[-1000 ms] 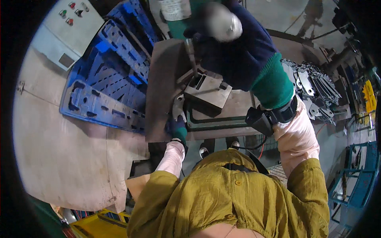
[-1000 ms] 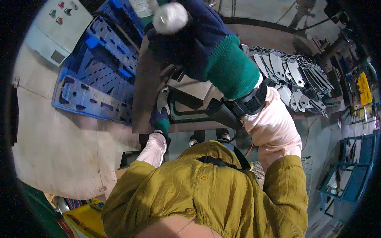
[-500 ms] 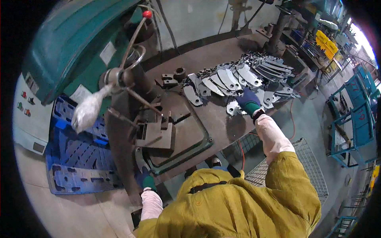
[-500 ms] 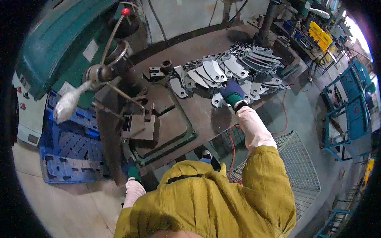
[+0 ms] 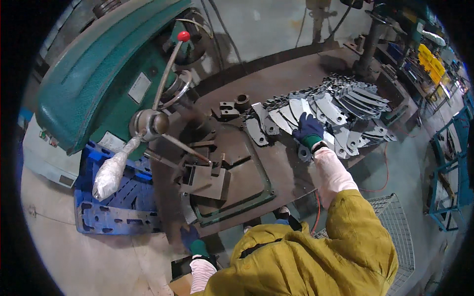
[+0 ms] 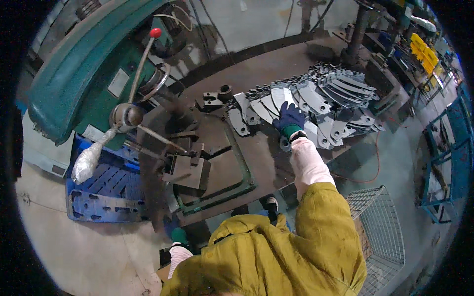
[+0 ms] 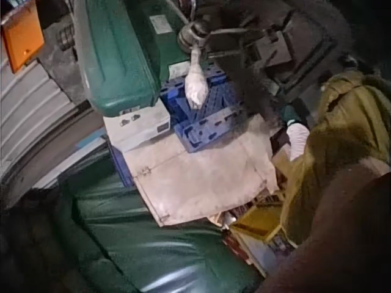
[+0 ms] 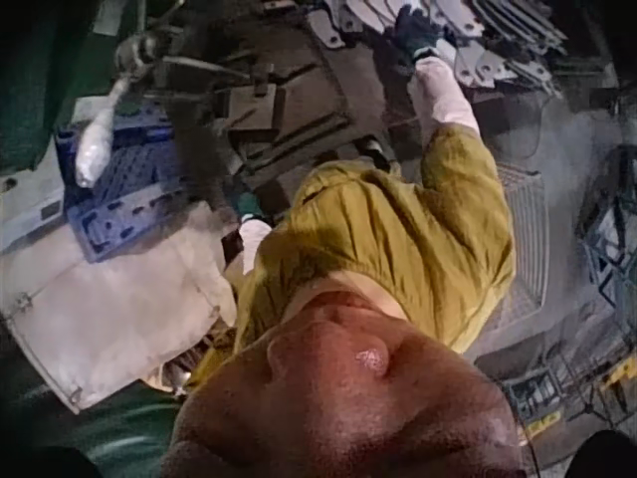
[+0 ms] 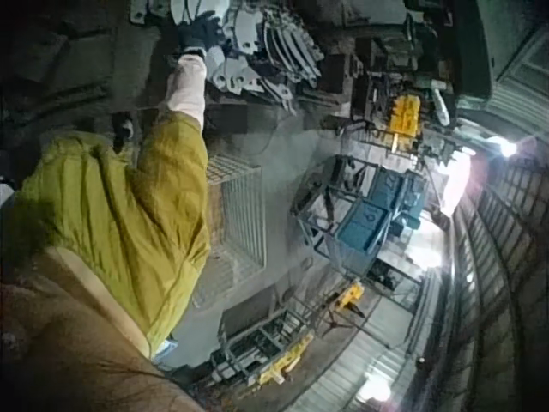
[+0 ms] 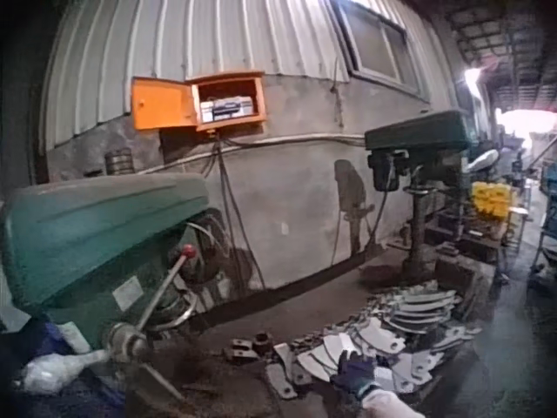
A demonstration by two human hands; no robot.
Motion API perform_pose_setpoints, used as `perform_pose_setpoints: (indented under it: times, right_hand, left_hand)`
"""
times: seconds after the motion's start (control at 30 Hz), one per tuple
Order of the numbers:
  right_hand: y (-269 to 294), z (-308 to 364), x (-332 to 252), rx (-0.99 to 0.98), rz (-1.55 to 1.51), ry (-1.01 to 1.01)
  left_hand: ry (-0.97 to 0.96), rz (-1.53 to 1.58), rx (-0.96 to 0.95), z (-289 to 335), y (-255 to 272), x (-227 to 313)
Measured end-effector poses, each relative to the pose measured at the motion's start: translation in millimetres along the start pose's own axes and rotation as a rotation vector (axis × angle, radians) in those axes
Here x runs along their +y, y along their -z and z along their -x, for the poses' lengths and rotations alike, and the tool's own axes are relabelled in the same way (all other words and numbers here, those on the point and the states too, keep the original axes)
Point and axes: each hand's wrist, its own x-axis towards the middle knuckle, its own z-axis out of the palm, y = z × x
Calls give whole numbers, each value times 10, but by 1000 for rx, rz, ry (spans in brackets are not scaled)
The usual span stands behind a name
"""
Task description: Drilling holes into metal fabrication parts using a drill press.
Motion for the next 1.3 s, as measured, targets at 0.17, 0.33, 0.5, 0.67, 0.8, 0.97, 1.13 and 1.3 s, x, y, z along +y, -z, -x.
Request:
perform_pose_setpoints:
  times: [0.17, 0.33, 0.5, 0.67, 0.8, 0.97, 1.13, 1.3]
  right_hand:
    - [-297, 82, 184, 198, 135, 244]
    - [-180, 42, -67, 12, 66, 235]
    - [621, 4, -117, 18, -31, 208]
    - [1494, 347, -643, -164, -325, 388]
    - [1601, 804, -1143, -897, -1088, 287]
    - [1651, 1122, -1950, -1108, -1191, 522]
    - [1798, 1037, -2429, -797, -1232, 610]
    - [2788, 1184, -2890, -1675, -2230, 476]
  left_hand:
    - [-53, 110, -32, 295, -75, 406]
    - [-281, 68, 85, 177, -24, 164]
    - [-480, 486, -185, 695, 286, 1330]
    - [-621, 580, -479, 906, 285, 1828]
    - [-966, 437, -605, 1062, 288, 2185]
    - [148, 1400, -1469, 853, 189, 1581]
    - [-289, 882, -926, 735, 346, 1300]
    - [-528, 438, -561, 289, 156, 1005]
